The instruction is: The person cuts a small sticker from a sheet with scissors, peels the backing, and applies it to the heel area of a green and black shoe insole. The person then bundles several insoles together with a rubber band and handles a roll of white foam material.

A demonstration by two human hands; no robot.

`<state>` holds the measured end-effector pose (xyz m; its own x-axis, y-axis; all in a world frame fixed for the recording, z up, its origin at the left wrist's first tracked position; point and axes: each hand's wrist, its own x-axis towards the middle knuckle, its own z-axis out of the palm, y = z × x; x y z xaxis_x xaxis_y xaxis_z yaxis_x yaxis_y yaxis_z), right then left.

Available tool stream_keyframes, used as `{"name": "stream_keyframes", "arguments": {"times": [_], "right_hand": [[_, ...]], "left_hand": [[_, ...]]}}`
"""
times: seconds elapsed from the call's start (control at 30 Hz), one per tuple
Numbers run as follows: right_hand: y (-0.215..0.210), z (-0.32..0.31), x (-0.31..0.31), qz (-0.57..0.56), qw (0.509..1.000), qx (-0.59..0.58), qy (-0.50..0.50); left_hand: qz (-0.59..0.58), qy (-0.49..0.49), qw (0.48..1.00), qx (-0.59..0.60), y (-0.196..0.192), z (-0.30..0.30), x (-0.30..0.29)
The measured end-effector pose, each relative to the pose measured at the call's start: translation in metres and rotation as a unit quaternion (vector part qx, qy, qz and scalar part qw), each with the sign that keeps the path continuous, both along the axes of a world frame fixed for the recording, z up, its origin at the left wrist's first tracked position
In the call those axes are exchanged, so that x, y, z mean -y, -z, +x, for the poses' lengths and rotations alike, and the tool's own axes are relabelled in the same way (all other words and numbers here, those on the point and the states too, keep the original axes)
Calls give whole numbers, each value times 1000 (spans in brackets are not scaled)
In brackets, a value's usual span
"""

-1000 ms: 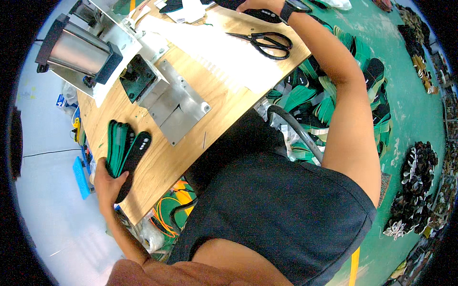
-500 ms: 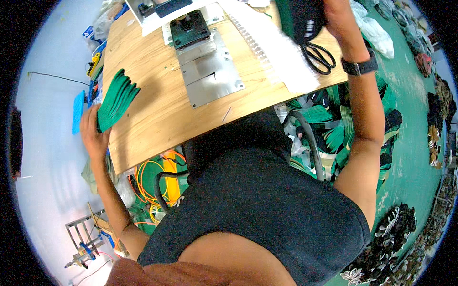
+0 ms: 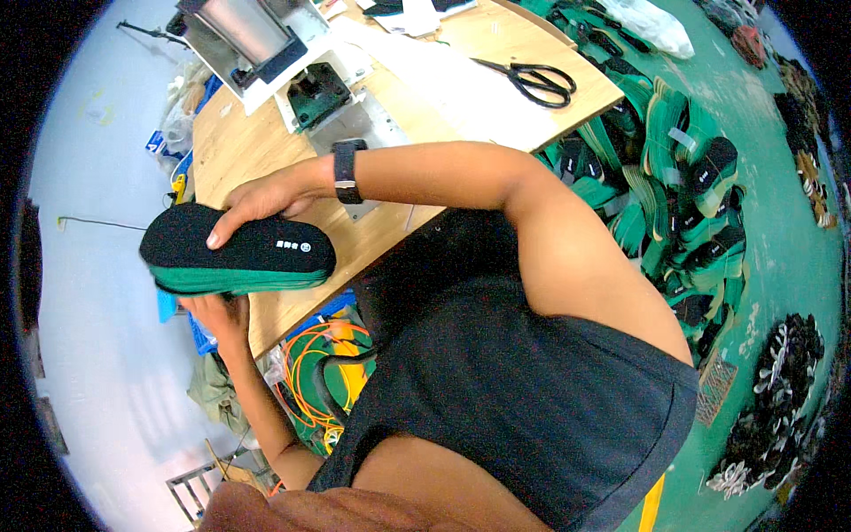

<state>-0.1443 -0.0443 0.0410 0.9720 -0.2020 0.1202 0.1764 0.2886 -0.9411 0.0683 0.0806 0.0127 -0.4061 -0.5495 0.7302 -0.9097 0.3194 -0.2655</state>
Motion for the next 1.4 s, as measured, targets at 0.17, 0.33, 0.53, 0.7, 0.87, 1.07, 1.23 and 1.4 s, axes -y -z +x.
{"name": "stream_keyframes", "arguments": {"times": [0.17, 0.33, 0.53, 0.7, 0.87, 1.07, 1.23, 1.4], "right_hand": [[-9, 30, -3, -101, 989, 72, -85], [-25, 38, -11, -406, 912, -15, 58], [52, 39, 17, -713, 686, -75, 120], [37, 36, 10, -739, 649, -42, 176], [52, 57, 15, -735, 649, -31, 195], [48, 61, 9, -754, 624, 24, 202], [49, 68, 12, -734, 658, -1, 169], [47, 80, 10, -761, 623, 38, 178]], "left_hand": [[42, -8, 989, -142, 28, 59, -8], [167, -53, 943, -282, 52, 109, -40], [172, 14, 820, -545, 51, 96, 3], [197, 119, 697, -679, 50, 53, 3], [256, 38, 728, -635, 42, 35, -2], [241, 93, 785, -563, 52, 39, -7], [226, 142, 740, -617, 61, 39, -6], [186, 55, 826, -529, 67, 29, -15]]}}
